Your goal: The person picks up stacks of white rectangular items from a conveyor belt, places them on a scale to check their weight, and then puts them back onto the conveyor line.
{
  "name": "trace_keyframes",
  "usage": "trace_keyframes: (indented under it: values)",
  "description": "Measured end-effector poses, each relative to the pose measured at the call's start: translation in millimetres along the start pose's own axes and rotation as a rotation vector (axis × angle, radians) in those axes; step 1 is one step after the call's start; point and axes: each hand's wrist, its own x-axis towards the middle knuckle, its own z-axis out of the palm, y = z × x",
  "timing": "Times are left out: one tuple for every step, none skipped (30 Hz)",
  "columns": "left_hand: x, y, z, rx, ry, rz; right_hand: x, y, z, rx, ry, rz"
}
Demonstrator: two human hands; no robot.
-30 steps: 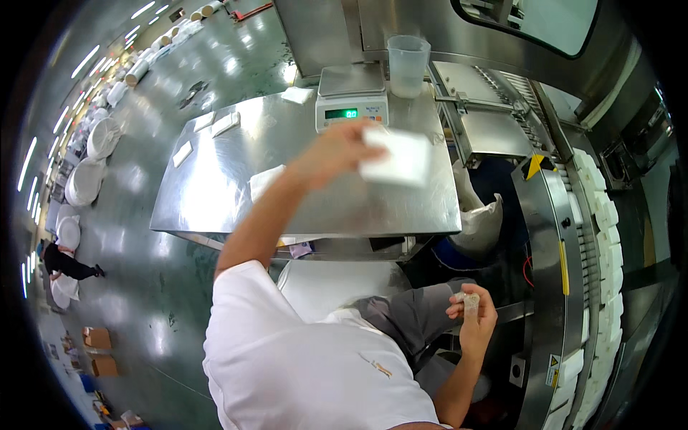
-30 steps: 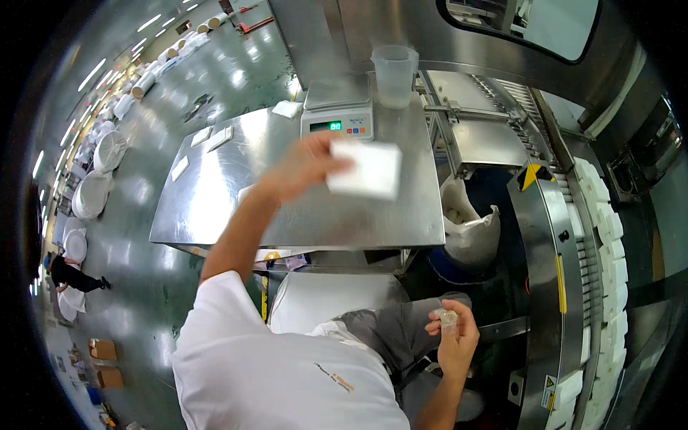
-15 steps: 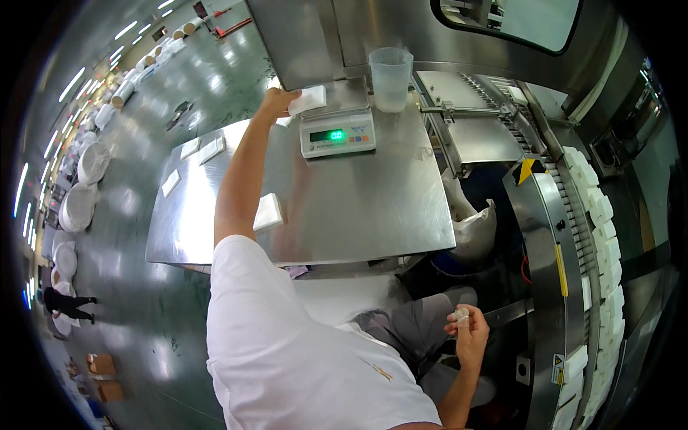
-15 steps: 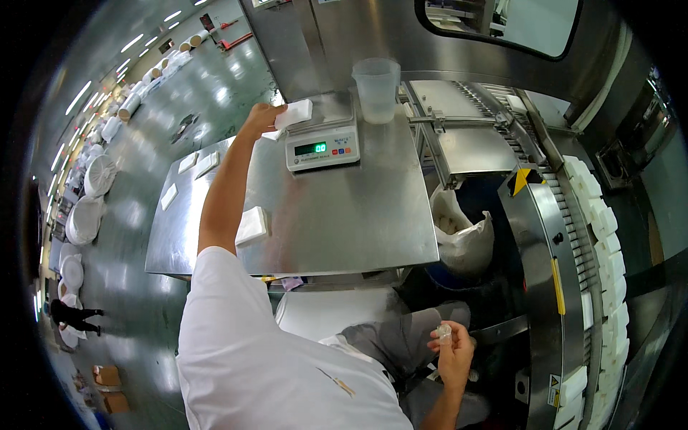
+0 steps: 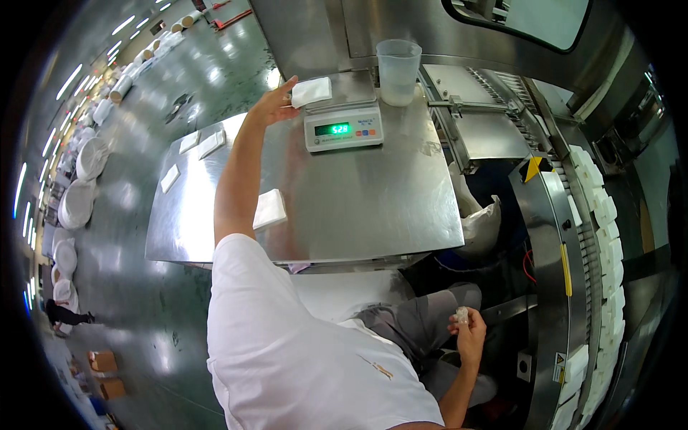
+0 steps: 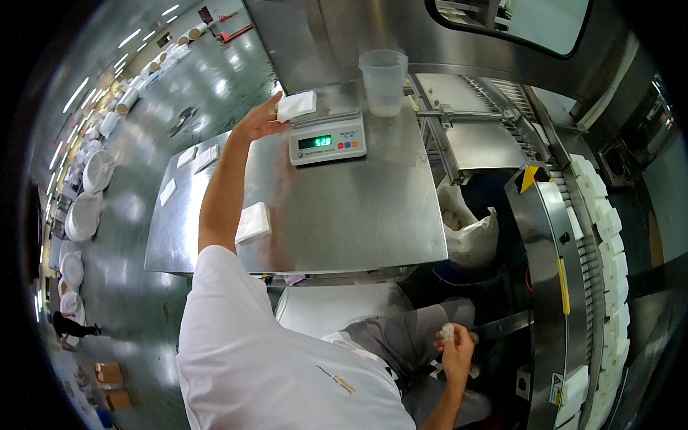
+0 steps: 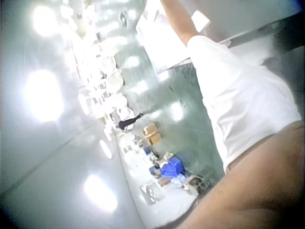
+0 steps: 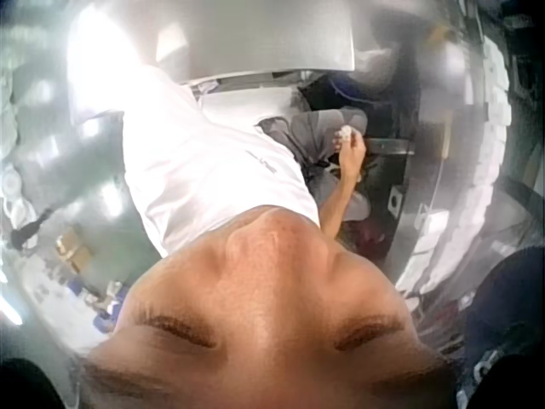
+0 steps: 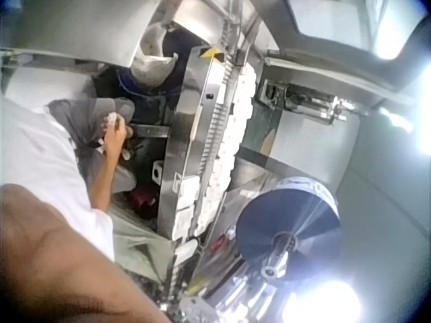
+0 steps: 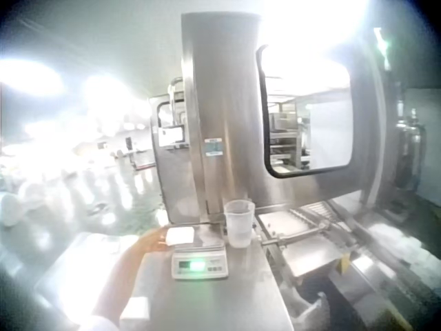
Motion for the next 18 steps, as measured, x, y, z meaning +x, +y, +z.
trace_keyframes:
  values:
    - [-1.8,0.2,3.5,0.004,-0.013,0.011,-0.2,2.4,-0.7,0.004,0.000,0.006]
    - [-3.2,0.4,7.9,0.008,-0.026,0.022,0.0,6.0,-1.6,0.007,0.000,0.012]
    - [-2.4,0.2,7.7,0.012,-0.020,0.022,-0.1,8.7,-2.2,0.011,-0.005,0.017]
    - [-2.2,0.6,6.0,0.016,-0.015,0.022,-1.0,10.4,-2.4,0.009,-0.007,0.020]
    - [-2.8,0.5,4.0,0.021,-0.008,0.022,-2.2,11.7,-2.2,0.006,-0.009,0.022]
    - [-3.0,-0.2,4.3,0.011,0.004,0.031,-3.2,12.4,-1.8,0.004,-0.009,0.026]
    - [-4.0,-1.2,4.1,0.002,0.016,0.040,-4.8,13.0,-1.2,0.012,-0.012,0.020]
    - [-5.3,-2.1,3.5,-0.006,0.027,0.048,-6.6,13.5,-0.1,0.021,-0.016,0.015]
    - [-4.5,-0.1,9.5,-0.005,0.020,0.060,-8.3,13.7,-0.2,0.032,-0.008,0.009]
    - [-4.0,2.4,15.4,-0.003,0.010,0.072,-9.7,13.7,0.2,0.017,-0.002,0.004]
    - [-4.3,3.5,21.7,0.002,-0.004,0.083,-10.7,13.1,1.2,0.004,0.008,0.001]
    - [2.2,7.7,24.3,0.058,-0.020,0.112,-12.3,13.0,1.0,-0.003,0.024,-0.002]
    - [11.1,7.9,24.0,0.224,-0.021,0.181,-15.2,17.3,-3.5,0.019,0.015,-0.009]
    - [17.8,13.6,2.9,0.720,-0.001,0.404,-11.5,23.6,-6.0,0.044,0.011,-0.017]
    - [24.3,19.2,-8.3,1.207,0.048,0.648,-11.5,26.8,-5.8,0.038,0.022,-0.042]
    - [29.3,24.2,-10.0,1.400,0.075,0.779,-14.2,25.7,-5.1,0.028,0.074,-0.060]
    - [30.0,33.4,-12.3,1.432,0.112,0.844,-14.6,20.9,-4.0,-0.019,0.090,-0.077]
    - [23.8,39.5,-13.8,1.338,0.151,0.859,-14.6,8.3,-10.1,-0.127,0.086,-0.021]
